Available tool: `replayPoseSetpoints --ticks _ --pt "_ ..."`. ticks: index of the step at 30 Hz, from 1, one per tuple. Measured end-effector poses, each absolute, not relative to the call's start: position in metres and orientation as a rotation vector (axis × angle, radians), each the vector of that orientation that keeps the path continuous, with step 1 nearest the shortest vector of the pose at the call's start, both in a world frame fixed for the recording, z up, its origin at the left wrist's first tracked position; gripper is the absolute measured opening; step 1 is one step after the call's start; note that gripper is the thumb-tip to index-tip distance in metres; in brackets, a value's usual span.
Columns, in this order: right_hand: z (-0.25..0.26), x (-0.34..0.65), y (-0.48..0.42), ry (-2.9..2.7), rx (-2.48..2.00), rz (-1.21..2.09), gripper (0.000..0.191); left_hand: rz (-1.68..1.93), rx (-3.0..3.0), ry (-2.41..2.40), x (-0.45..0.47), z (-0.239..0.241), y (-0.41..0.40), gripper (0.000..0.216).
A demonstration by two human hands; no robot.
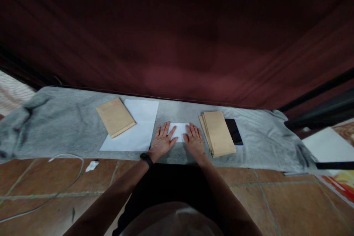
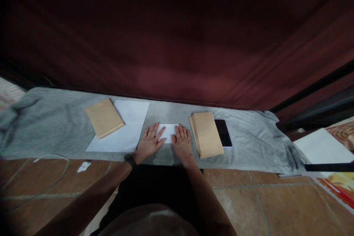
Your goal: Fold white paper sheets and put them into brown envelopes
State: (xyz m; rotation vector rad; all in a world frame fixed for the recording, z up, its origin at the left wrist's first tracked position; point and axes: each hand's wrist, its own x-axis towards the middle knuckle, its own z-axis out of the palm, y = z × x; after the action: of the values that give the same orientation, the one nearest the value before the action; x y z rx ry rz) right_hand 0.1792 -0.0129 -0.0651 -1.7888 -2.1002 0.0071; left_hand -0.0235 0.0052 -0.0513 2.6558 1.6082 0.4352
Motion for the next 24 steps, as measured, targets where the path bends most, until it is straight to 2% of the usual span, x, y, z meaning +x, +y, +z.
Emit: replayPoseSetpoints --ticks 11,19,24 --pt "-0.069 0.178 -0.014 -2.097 -1.792 -0.045 0.054 0.422 2.682 1.583 -0.026 -0.053 0.001 0.055" --pt "-0.068 0.178 -0.014 -2.108 -1.841 -0.006 0.054 0.367 2.804 1.319 -0.038 -0.044 -0.02 0.052" --pt "-0.067 0.178 -0.014 -2.103 -1.836 -0.014 0.054 0.354 2.842 1.155 -0.05 -0.041 -0.033 0.057"
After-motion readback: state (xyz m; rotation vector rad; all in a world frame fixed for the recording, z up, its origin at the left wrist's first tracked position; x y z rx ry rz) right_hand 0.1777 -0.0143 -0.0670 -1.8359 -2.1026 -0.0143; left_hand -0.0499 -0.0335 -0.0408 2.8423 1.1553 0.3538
